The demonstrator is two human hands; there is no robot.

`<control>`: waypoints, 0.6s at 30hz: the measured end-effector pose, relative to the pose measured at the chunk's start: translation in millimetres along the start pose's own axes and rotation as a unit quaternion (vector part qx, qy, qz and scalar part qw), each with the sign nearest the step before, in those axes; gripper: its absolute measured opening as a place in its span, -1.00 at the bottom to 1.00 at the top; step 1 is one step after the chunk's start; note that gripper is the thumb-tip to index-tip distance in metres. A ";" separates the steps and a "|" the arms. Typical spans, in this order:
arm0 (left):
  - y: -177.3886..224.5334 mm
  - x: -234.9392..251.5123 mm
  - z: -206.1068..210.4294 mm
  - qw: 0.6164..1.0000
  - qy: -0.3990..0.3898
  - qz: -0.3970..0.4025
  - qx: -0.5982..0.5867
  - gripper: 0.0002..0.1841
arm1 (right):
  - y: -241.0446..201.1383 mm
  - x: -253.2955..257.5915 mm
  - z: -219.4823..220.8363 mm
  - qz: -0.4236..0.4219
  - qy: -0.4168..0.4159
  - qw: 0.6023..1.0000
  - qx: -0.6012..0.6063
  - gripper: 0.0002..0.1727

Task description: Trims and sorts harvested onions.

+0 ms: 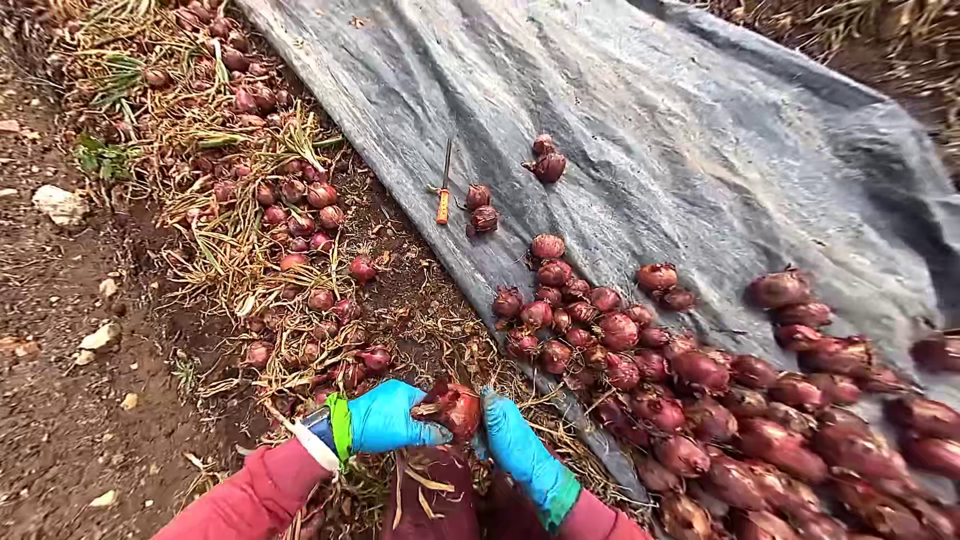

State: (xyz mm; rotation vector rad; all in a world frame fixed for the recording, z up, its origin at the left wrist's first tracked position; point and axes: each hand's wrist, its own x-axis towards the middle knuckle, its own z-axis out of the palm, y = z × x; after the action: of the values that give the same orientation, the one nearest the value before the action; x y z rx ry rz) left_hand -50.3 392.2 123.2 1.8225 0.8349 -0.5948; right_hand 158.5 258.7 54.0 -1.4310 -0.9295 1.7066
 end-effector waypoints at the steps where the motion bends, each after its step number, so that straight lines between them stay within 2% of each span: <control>1: 3.3 -7.6 2.5 0.999 -0.002 -0.018 0.041 -0.36 | -0.1 -11.6 -4.1 0.021 -0.021 0.999 -0.041 -0.05; 3: 14.4 -19.1 6.6 0.983 0.035 -0.095 0.151 -0.32 | 6.3 -35.0 -12.4 0.030 -0.037 0.997 -0.061 -0.07; 4: 19.0 -23.2 10.6 0.976 0.072 -0.118 0.169 -0.32 | 13.5 -46.8 -12.9 0.022 -0.015 0.999 -0.041 -0.05; 6: 34.1 -28.6 34.4 0.973 0.156 -0.102 0.134 -0.42 | 30.2 -69.4 -14.2 0.028 0.015 0.999 -0.034 -0.01; 7: 49.5 -30.4 50.6 0.974 0.167 -0.075 0.131 -0.49 | 35.4 -79.6 -14.7 0.039 -0.002 0.998 -0.057 -0.02; 8: 71.1 -30.3 66.6 0.978 0.142 -0.047 0.144 -0.54 | 35.6 -90.2 -16.3 0.038 -0.024 0.996 -0.079 -0.04; 10: 113.9 -25.6 94.8 0.981 0.059 0.005 0.184 -0.58 | 27.2 -113.5 -21.9 0.007 -0.024 0.994 -0.102 -0.31; 11: 123.7 -22.3 100.1 0.981 0.052 0.018 0.185 -0.60 | 21.1 -123.1 -24.0 -0.009 0.006 0.994 -0.107 -0.35; 12: 122.5 -18.9 97.4 0.980 0.074 0.012 0.182 -0.62 | 19.7 -128.4 -24.7 -0.031 0.055 0.992 -0.107 -0.25; 13: 111.9 -15.2 89.5 0.979 0.109 -0.018 0.173 -0.62 | 22.7 -129.7 -26.9 -0.052 0.102 0.989 -0.090 -0.09; 15: 66.4 -2.2 63.9 0.967 0.164 -0.122 0.153 -0.58 | 28.7 -121.1 -36.4 -0.074 0.194 0.978 -0.006 0.02; 18: -34.3 30.6 44.1 0.945 0.182 -0.250 0.112 -0.53 | 48.7 -107.6 -52.7 -0.024 0.229 0.973 0.026 0.07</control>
State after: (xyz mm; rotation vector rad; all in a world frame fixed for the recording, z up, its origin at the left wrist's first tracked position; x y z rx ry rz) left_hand -58.0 368.6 64.5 1.9628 1.5622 -0.7007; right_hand 221.3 145.7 56.2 -1.6552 -0.6519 1.2718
